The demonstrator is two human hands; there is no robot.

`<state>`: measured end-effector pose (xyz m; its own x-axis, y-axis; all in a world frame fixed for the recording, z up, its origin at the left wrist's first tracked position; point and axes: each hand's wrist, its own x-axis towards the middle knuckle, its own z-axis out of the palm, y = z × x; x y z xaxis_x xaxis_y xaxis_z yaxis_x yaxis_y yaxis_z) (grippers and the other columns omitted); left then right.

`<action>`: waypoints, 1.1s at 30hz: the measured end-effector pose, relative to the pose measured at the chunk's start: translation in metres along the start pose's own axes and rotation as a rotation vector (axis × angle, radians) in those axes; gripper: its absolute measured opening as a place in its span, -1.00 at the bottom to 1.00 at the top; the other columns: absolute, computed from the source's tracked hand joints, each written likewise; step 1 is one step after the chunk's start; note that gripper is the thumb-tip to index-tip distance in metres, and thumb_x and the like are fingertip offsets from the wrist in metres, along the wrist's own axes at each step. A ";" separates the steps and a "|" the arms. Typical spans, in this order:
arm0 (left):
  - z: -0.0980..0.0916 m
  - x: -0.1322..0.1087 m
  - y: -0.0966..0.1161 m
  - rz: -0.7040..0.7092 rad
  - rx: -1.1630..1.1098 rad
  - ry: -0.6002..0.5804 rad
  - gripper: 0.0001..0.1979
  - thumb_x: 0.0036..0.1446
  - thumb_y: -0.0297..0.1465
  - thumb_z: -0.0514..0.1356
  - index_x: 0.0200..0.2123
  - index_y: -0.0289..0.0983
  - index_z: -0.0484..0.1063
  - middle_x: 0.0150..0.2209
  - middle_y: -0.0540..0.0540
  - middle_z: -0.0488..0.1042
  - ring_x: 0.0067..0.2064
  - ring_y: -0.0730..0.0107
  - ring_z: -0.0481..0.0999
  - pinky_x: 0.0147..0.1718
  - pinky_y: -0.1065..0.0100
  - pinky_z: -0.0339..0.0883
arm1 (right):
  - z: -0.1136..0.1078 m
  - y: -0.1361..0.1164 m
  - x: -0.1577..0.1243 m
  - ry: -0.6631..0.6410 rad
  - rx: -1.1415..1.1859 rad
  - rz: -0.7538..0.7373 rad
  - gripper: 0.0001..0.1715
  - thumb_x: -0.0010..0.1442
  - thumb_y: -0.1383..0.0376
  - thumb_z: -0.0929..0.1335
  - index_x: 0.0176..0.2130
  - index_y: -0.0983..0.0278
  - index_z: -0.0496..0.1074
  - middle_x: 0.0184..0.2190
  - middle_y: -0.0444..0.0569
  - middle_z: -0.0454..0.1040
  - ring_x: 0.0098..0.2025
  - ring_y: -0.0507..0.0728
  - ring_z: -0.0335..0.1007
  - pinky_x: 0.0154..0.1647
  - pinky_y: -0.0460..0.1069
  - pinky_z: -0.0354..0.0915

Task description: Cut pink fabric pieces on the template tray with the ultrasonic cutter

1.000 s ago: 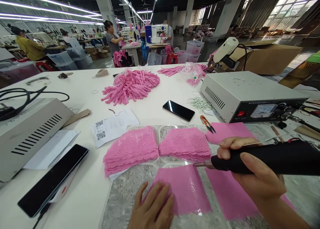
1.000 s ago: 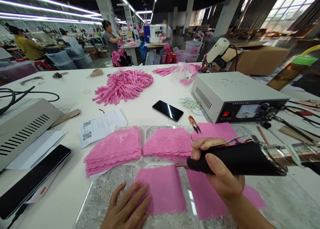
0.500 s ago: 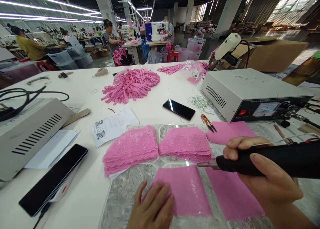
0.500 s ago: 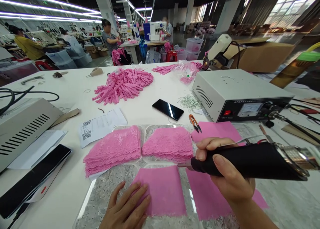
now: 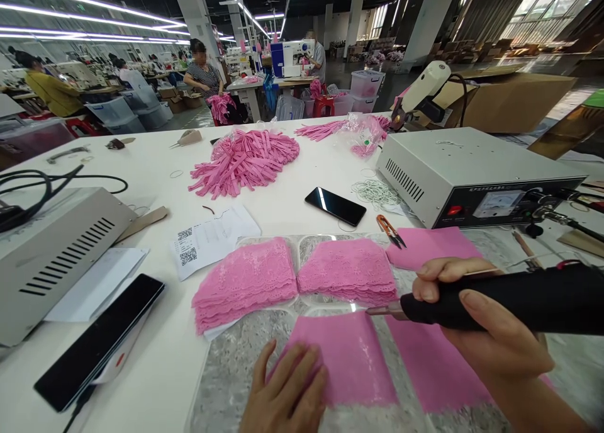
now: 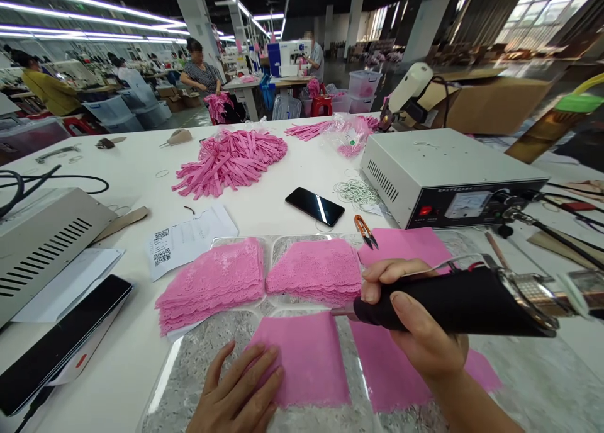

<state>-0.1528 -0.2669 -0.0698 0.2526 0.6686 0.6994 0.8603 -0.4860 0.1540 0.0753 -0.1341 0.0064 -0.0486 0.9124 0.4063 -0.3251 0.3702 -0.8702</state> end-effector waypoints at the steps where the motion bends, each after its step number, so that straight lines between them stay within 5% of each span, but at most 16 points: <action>1: 0.000 0.002 0.002 0.006 0.001 -0.008 -0.85 0.27 -0.41 0.14 -0.20 -0.25 0.52 -0.18 -0.03 0.61 -0.02 0.38 0.53 0.32 0.18 -0.11 | 0.000 -0.001 0.000 0.003 0.002 -0.001 -0.90 0.10 0.24 0.42 -0.34 0.22 0.51 -0.39 -0.01 0.43 -0.51 0.08 0.34 -0.47 0.02 0.42; 5: 0.000 0.020 0.013 0.049 0.008 -0.049 -0.78 0.32 -0.47 0.05 -0.21 -0.29 0.51 -0.16 -0.05 0.60 -0.03 0.40 0.51 0.22 0.27 0.04 | -0.002 -0.007 -0.001 0.024 -0.020 0.011 -0.90 0.09 0.25 0.42 -0.35 0.23 0.52 -0.40 0.00 0.42 -0.49 0.10 0.34 -0.46 0.03 0.40; 11: 0.015 0.059 0.029 0.129 0.060 -0.157 -0.62 0.29 -0.59 -0.13 -0.12 -0.40 0.48 -0.09 -0.16 0.56 -0.14 0.28 0.50 -0.21 0.29 0.27 | -0.010 -0.010 -0.003 0.046 -0.005 0.005 -0.90 0.10 0.24 0.42 -0.33 0.22 0.51 -0.38 0.00 0.42 -0.48 0.10 0.34 -0.42 0.04 0.40; 22: 0.036 0.054 0.026 0.164 0.068 -0.354 -0.59 0.16 -0.62 -0.04 0.05 -0.41 0.38 0.07 -0.21 0.46 -0.04 0.13 0.44 -0.18 0.19 0.28 | -0.015 -0.002 -0.007 0.031 0.043 -0.038 -0.88 0.16 0.21 0.42 -0.28 0.20 0.49 -0.39 -0.01 0.44 -0.47 0.11 0.36 -0.45 0.03 0.39; 33: 0.036 0.056 0.023 0.180 0.019 -0.339 -0.60 0.17 -0.60 -0.02 0.04 -0.42 0.40 0.08 -0.21 0.45 -0.06 0.14 0.42 -0.19 0.20 0.26 | -0.012 0.001 -0.005 -0.016 0.035 -0.063 -0.90 0.22 0.23 0.37 -0.24 0.20 0.46 -0.36 -0.03 0.43 -0.43 0.09 0.36 -0.41 0.00 0.40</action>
<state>-0.1030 -0.2200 -0.0523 0.5296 0.7232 0.4432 0.7960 -0.6043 0.0348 0.0866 -0.1363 0.0003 -0.0424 0.8847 0.4643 -0.3609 0.4197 -0.8328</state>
